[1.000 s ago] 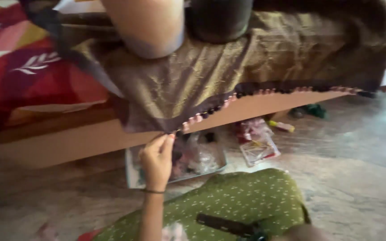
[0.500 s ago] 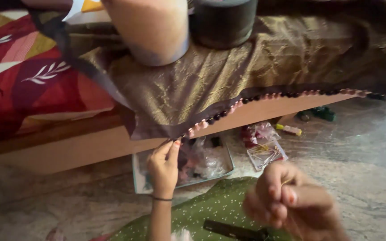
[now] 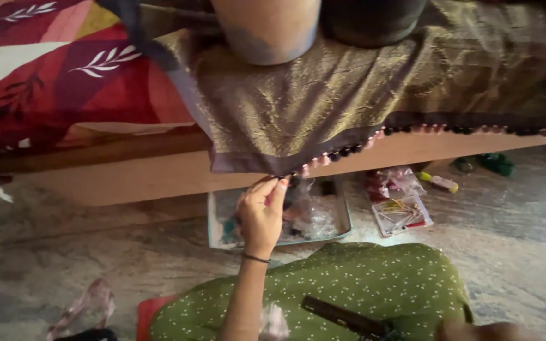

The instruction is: Attaching or sewing small decorative tassels onto the edge of a piece of fabric.

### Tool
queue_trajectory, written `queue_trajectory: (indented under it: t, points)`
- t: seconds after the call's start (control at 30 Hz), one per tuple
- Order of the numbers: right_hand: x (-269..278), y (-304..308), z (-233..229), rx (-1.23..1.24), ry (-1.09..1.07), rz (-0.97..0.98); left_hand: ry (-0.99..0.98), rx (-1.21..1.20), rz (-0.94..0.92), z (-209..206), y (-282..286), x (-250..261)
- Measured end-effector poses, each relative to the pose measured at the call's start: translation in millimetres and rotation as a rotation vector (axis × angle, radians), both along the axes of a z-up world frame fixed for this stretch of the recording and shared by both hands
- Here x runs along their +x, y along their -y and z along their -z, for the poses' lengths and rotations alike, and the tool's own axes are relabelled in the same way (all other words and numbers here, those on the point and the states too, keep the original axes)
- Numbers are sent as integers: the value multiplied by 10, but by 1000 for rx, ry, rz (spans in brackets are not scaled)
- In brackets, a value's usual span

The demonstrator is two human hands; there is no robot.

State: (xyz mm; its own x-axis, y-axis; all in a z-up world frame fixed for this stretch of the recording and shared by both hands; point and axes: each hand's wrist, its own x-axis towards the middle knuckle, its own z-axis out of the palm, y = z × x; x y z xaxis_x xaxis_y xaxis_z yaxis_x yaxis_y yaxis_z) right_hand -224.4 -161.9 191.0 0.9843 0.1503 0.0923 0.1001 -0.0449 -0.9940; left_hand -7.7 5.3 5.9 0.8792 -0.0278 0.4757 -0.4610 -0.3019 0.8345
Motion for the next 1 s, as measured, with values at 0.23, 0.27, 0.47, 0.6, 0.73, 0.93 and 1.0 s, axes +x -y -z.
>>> queue_trajectory:
  t: [0.23,0.27,0.47,0.6,0.73,0.93,1.0]
  points:
    - [1692,-4,870,-498,145,150,-407,-294,380,96,-177,264]
    - [1771,-12,932,-502,151,155,-401,-296,386,113,-186,301]
    - [2055,-49,1180,-635,335,255,-582,-570,570,294,-152,383]
    - [2131,-58,1212,-706,372,250,-653,-572,463,463,-81,396]
    - [2162,-57,1203,-779,454,218,-584,-643,495,534,-16,429]
    - [2270,155,1203,-834,495,29,-447,-536,389,503,46,297]
    - [2293,147,990,-932,488,8,-398,-427,322,310,25,193]
